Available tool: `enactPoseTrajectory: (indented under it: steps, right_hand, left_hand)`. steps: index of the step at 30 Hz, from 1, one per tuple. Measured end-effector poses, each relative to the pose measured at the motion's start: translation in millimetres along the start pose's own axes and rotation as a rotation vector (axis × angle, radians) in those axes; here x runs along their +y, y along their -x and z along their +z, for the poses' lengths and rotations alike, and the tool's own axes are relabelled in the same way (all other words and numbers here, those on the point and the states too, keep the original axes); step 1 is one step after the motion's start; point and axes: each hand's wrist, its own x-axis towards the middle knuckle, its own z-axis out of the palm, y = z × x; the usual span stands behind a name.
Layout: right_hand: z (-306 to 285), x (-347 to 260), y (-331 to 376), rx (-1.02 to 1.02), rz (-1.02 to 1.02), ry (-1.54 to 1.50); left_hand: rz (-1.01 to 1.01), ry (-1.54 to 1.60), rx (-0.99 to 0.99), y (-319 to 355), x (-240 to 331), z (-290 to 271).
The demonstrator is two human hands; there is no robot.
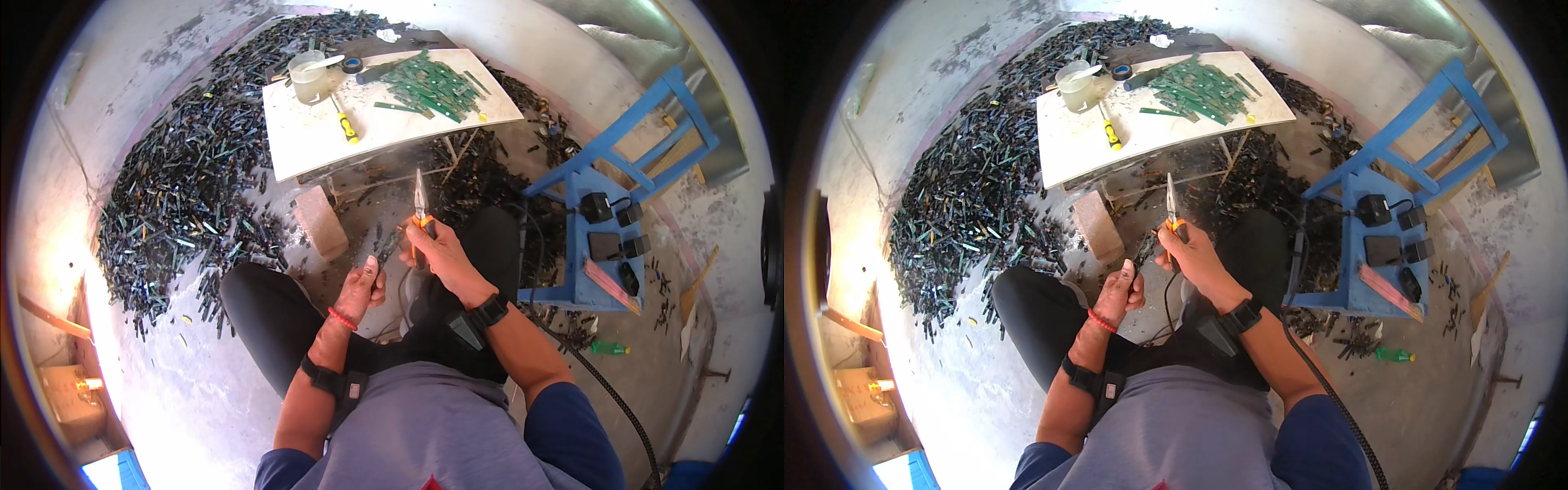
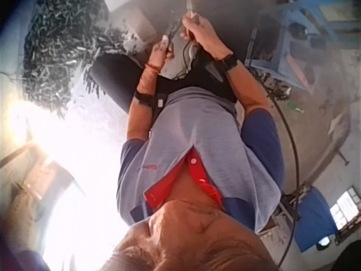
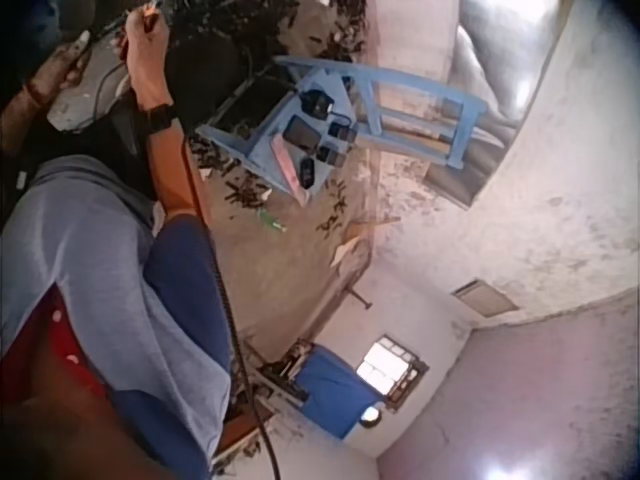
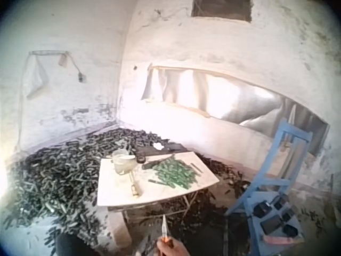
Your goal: The person sits on the floor and uses pliers and a screwdriver to strip components from green circuit boards. They repeatedly cut and pry parts off the boards, dropping the debris onto the floor and placing the processed boards on a nearby table.
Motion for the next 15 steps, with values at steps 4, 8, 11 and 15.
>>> enactPoseTrajectory:
  steps: [4,8,11,15]
  right_hand:
    - [-13.0,30.6,1.6,0.007,-0.048,0.297]
    - [-8.3,18.9,37.4,0.009,-0.107,1.011]
    - [-6.6,9.1,51.7,-0.092,-0.045,1.161]
    - [-8.4,4.2,52.6,-0.164,-0.013,1.280]
  left_hand:
    - [0.010,-0.001,0.049,0.5,1.9,-1.5]
    - [0.048,-0.092,0.205,-1.5,-2.9,-4.7]
    - [0.081,-0.124,0.204,-3.7,-3.1,-4.5]
    - [0.128,-0.183,0.208,-4.5,-2.8,-1.7]
